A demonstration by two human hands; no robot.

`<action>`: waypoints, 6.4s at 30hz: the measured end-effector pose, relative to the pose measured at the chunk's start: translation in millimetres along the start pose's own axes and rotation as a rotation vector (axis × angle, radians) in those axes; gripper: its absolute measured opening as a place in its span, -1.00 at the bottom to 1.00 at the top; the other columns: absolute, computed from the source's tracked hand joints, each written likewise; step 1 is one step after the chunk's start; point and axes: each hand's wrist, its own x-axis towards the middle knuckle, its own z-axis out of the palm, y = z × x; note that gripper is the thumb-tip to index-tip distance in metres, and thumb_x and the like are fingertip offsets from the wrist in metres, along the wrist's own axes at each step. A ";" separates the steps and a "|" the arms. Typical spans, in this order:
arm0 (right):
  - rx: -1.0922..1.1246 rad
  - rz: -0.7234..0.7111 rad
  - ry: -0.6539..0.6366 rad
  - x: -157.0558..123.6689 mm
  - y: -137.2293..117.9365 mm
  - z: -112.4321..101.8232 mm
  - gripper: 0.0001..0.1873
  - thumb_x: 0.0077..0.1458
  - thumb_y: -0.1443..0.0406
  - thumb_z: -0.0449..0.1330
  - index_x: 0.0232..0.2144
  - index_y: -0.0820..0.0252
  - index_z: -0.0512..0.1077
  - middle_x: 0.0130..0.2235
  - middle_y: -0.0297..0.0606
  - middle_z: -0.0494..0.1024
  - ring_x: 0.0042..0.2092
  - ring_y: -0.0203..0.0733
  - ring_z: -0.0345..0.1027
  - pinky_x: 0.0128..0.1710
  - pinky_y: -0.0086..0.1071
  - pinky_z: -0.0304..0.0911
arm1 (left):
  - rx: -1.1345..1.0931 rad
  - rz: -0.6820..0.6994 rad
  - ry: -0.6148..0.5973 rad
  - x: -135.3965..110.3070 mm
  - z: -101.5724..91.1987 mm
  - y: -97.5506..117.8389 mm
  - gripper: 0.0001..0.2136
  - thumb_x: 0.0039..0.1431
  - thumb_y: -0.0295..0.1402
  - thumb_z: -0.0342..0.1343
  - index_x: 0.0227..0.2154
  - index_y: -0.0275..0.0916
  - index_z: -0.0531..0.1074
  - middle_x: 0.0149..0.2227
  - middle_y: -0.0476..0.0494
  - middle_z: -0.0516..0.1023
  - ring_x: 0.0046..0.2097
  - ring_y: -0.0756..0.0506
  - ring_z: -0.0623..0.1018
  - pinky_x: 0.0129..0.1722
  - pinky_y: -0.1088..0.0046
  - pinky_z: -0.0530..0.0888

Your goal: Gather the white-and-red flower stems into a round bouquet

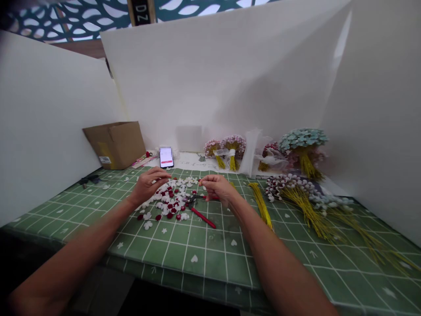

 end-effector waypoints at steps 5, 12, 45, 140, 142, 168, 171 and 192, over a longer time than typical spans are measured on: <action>-0.242 -0.113 0.090 2.0 1.9 2.8 -0.81 0.00 0.18 0.13 -0.44 0.20 0.42 -0.64 -0.46 0.18 -0.63 -0.36 0.03 -0.52 -0.33 0.25 | -0.046 -0.180 -0.060 0.2 1.5 0.6 -0.85 0.17 -0.31 0.09 -0.41 -0.25 0.50 -0.39 -0.09 0.50 -0.35 -0.02 0.49 -0.31 0.46 0.42; -0.601 -0.367 0.205 -12.4 -10.1 28.9 -0.86 0.04 0.34 0.13 -0.35 0.19 0.49 -0.33 -0.16 0.46 -0.16 -0.07 0.25 -0.09 -0.21 0.12 | -0.453 -0.865 -0.329 -6.8 11.0 -11.0 -0.78 0.09 -0.22 0.07 -0.51 -0.25 0.27 -0.59 0.09 0.23 -0.60 0.06 0.27 -0.62 0.53 0.28; -0.580 -0.441 0.314 -0.8 -0.8 11.2 -0.78 0.13 0.29 0.03 -0.47 0.20 0.43 -0.41 -0.22 0.36 -0.33 -0.18 0.25 -0.21 -0.24 0.26 | -0.100 -0.404 -0.039 -4.4 4.3 -4.6 -0.82 0.18 -0.25 0.03 -0.45 -0.25 0.35 -0.45 -0.04 0.36 -0.41 -0.01 0.37 -0.35 0.44 0.36; -0.292 -0.201 0.186 3.7 8.1 11.0 -0.66 0.08 0.03 0.05 -0.52 0.15 0.28 -0.65 -0.47 0.17 -0.66 -0.35 0.06 -0.63 -0.40 0.25 | 0.048 -0.154 0.176 -4.7 -1.2 -7.8 -0.87 0.15 -0.31 0.11 -0.44 -0.24 0.47 -0.40 -0.08 0.46 -0.28 -0.05 0.42 -0.20 0.39 0.33; -0.302 -0.234 0.251 3.5 5.3 9.2 -0.71 0.05 0.07 0.10 -0.54 0.14 0.27 -0.63 -0.46 0.16 -0.62 -0.32 0.11 -0.58 -0.38 0.26 | -0.027 -0.235 0.131 -5.3 0.0 -6.1 -0.85 0.14 -0.29 0.12 -0.46 -0.24 0.45 -0.42 -0.07 0.44 -0.32 -0.03 0.41 -0.25 0.42 0.33; -0.503 -0.428 0.409 -6.3 -13.6 8.5 -0.79 0.10 0.20 0.09 -0.53 0.15 0.27 -0.38 -0.23 0.27 -0.23 -0.12 0.20 -0.18 -0.28 0.20 | -0.489 -0.688 -0.175 -10.9 12.8 -8.5 -0.76 0.10 -0.18 0.09 -0.50 -0.25 0.29 -0.57 0.05 0.31 -0.55 0.04 0.29 -0.51 0.51 0.27; -0.479 -0.343 0.284 -5.8 -9.0 12.4 -0.70 0.16 0.12 -0.01 -0.51 0.15 0.28 -0.52 -0.33 0.27 -0.46 -0.23 0.22 -0.41 -0.33 0.26 | -0.076 -0.449 0.103 -11.7 8.8 -7.6 -0.80 0.15 -0.24 0.06 -0.50 -0.24 0.35 -0.51 0.00 0.35 -0.44 0.00 0.34 -0.37 0.46 0.31; -0.320 -0.067 0.008 1.1 8.0 13.3 -0.59 0.10 -0.01 0.01 -0.51 0.17 0.37 -0.59 -0.36 0.27 -0.60 -0.30 0.11 -0.52 -0.31 0.28 | 0.046 -0.340 0.156 -31.0 11.0 -12.3 -0.81 0.20 -0.29 0.02 -0.48 -0.21 0.40 -0.39 -0.15 0.43 -0.24 -0.11 0.39 -0.14 0.32 0.30</action>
